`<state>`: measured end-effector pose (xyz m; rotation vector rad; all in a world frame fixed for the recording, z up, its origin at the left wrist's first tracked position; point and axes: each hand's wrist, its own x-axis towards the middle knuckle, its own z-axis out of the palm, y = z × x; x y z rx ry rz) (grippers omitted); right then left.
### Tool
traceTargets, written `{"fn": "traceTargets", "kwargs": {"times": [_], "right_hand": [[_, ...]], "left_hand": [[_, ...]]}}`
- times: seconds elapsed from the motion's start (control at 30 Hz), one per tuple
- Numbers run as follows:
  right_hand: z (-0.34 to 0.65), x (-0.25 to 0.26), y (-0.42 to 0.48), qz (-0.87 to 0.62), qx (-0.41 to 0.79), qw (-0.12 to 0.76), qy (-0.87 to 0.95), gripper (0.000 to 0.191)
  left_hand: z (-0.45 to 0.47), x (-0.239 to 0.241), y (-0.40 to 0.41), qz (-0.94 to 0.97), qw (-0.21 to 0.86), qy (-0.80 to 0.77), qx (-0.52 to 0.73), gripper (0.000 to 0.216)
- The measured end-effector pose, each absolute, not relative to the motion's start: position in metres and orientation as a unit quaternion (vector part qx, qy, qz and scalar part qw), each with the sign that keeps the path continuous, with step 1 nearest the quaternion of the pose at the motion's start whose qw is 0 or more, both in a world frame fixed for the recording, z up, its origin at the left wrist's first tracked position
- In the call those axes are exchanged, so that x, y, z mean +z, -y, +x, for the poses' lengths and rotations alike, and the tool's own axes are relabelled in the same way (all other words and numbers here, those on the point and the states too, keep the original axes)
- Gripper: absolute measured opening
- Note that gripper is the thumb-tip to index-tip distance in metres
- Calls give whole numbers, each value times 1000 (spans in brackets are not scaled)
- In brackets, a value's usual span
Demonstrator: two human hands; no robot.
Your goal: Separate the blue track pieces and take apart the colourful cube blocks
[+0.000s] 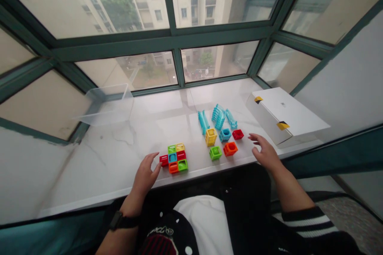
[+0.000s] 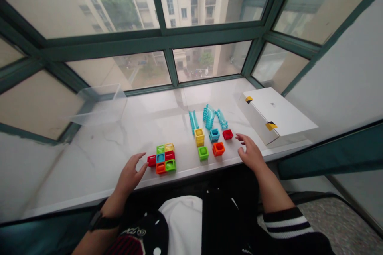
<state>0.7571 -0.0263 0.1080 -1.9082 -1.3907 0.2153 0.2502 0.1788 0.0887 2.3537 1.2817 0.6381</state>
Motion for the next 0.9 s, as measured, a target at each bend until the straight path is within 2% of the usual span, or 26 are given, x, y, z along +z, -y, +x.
{"fn": "traceTargets", "kwargs": {"times": [0.1, 0.2, 0.37, 0.5, 0.6, 0.7, 0.83, 0.9], "right_hand": [[740, 140, 20, -745, -34, 421, 517, 52], [715, 165, 7, -730, -102, 444, 510, 45], [664, 183, -20, -675, -111, 522, 509, 34], [614, 183, -45, -591, -38, 535, 602, 30], [573, 172, -67, -564, 81, 486, 663, 33], [537, 145, -91, -550, 177, 372, 727, 41], [510, 103, -109, -551, 209, 218, 778, 64], [507, 90, -111, -558, 218, 177, 781, 67]], "left_hand": [[251, 81, -180, 834, 201, -463, 222, 43], [255, 71, -181, 827, 216, -470, 220, 43], [264, 59, -181, 843, 231, -446, 194, 51], [270, 60, -182, 854, 233, -436, 162, 57], [275, 64, -184, 859, 247, -423, 148, 56], [278, 67, -185, 858, 256, -421, 147, 56], [280, 69, -183, 858, 261, -416, 151, 58], [282, 69, -180, 860, 264, -410, 151, 57]]}}
